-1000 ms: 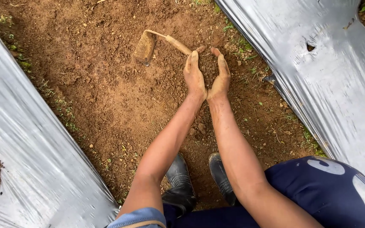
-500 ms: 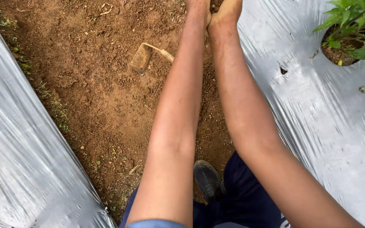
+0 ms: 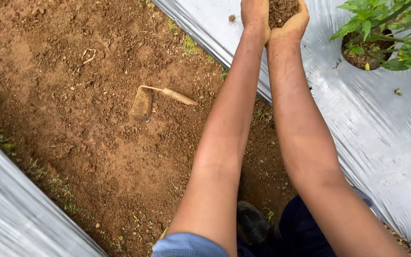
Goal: Using a hand hoe to loosen soil and then scooping it by hand into planting holes in a plastic-covered field.
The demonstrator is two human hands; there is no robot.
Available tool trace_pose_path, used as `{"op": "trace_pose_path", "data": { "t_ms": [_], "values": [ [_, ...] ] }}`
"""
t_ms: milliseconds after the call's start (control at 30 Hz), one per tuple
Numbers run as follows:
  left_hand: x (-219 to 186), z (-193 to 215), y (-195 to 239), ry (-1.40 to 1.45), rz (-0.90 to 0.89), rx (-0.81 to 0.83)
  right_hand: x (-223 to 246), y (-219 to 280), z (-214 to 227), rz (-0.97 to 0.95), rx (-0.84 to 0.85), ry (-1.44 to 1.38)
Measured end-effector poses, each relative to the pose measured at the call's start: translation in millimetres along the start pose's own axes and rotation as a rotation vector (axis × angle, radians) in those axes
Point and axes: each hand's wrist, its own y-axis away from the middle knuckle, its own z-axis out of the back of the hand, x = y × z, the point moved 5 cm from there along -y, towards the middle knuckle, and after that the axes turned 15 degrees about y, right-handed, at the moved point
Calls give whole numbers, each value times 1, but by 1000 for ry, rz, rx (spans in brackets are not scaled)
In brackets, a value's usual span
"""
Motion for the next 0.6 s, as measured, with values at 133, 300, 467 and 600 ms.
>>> {"op": "trace_pose_path", "data": {
  "t_ms": [133, 300, 467, 600],
  "values": [
    [58, 5, -43, 11, 99, 22, 41, -65, 45, 79, 57, 2],
    [90, -9, -89, 220, 160, 16, 93, -110, 60, 173, 61, 71],
    [49, -24, -81, 70, 71, 37, 117, -114, 16, 214, 8, 250],
    [43, -33, -93, -127, 8, 188, 111, -128, 23, 218, -184, 427]
  ]
}}
